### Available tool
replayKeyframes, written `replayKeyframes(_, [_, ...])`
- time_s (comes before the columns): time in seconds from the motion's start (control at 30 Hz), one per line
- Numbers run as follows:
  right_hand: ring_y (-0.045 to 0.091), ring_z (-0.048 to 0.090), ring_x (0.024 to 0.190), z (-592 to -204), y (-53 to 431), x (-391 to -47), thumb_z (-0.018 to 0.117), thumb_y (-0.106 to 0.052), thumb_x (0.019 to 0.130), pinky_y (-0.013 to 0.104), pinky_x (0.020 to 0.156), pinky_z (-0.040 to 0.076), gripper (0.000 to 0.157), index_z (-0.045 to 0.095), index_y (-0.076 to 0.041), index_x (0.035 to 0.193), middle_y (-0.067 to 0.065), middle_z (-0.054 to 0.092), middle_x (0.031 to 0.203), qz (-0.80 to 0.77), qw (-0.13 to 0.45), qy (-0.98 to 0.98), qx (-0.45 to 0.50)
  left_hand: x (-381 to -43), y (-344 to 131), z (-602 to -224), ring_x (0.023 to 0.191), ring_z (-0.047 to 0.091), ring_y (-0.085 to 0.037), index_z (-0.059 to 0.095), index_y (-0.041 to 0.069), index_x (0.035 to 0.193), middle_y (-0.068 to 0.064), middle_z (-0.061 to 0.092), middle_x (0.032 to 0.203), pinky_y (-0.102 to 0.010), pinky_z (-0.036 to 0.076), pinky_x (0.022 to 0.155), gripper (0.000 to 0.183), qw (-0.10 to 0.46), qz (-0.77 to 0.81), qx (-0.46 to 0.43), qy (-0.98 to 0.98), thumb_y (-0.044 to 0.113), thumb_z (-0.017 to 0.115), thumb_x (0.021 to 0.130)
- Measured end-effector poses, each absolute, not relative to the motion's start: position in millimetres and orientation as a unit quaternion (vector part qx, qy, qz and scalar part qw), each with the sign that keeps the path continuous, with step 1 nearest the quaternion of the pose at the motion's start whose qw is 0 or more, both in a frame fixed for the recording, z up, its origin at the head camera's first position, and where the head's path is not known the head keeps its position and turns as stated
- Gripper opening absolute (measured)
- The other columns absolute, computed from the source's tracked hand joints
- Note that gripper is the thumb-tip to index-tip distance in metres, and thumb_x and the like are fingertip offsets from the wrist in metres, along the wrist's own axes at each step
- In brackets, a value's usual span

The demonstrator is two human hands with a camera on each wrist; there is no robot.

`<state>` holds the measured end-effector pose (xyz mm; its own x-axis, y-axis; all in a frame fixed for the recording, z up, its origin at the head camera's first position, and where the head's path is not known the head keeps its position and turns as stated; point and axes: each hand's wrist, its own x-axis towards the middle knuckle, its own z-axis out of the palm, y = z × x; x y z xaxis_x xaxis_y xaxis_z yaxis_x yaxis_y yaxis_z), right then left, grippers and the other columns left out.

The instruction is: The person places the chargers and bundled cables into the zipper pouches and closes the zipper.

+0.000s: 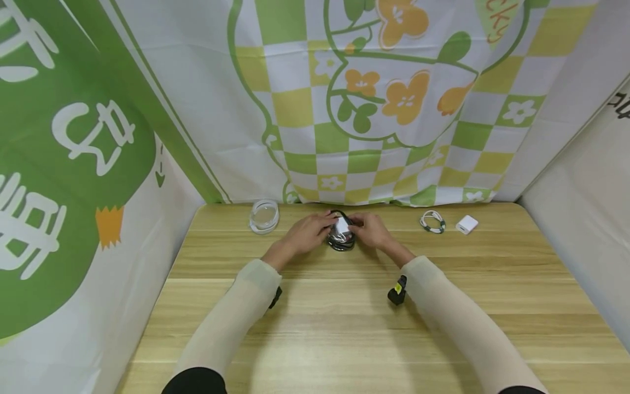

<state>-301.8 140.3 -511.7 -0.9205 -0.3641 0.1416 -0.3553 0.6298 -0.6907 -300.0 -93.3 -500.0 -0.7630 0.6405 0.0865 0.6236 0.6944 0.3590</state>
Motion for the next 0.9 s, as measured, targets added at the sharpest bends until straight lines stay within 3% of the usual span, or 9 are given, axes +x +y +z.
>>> replayKeyframes(0.43, [0.037,0.072,0.111,-511.1,142.7,-307.2,0.066,-0.004,0.097,0.049,0.100,0.057,0.028,0.074,0.009,0.121,0.024,0.076,0.117,-0.412,0.032,0.893,-0.177,-299.7,-91.3,-500.9,0.150,0.046,-0.029,0.058,0.010,0.153,-0.013,0.050,0.161,-0.047,0.042,0.121,0.043,0.038,0.209,0.327,0.921,0.020,0.056,0.111])
replayKeyframes(0.57, [0.035,0.073,0.109,-511.5,141.7,-306.3,0.065,-0.002,0.095,0.044,0.098,0.058,0.031,0.074,0.009,0.122,0.023,0.077,0.116,-0.416,0.018,0.891,-0.179,-300.9,-90.8,-502.5,0.148,0.049,-0.030,0.060,0.011,0.151,-0.015,0.053,0.158,-0.047,0.044,0.119,0.041,0.028,0.203,0.329,0.922,0.019,0.056,0.111])
replayKeyframes(0.9, [0.038,0.071,0.113,-516.7,136.9,-311.6,0.063,0.002,0.096,0.050,0.101,0.056,0.032,0.071,0.011,0.126,0.025,0.075,0.121,-0.397,0.013,0.903,-0.165,-301.2,-88.3,-503.6,0.139,0.059,-0.031,0.068,0.008,0.142,-0.012,0.064,0.148,-0.046,0.049,0.115,0.036,-0.011,0.197,0.338,0.920,0.017,0.060,0.108])
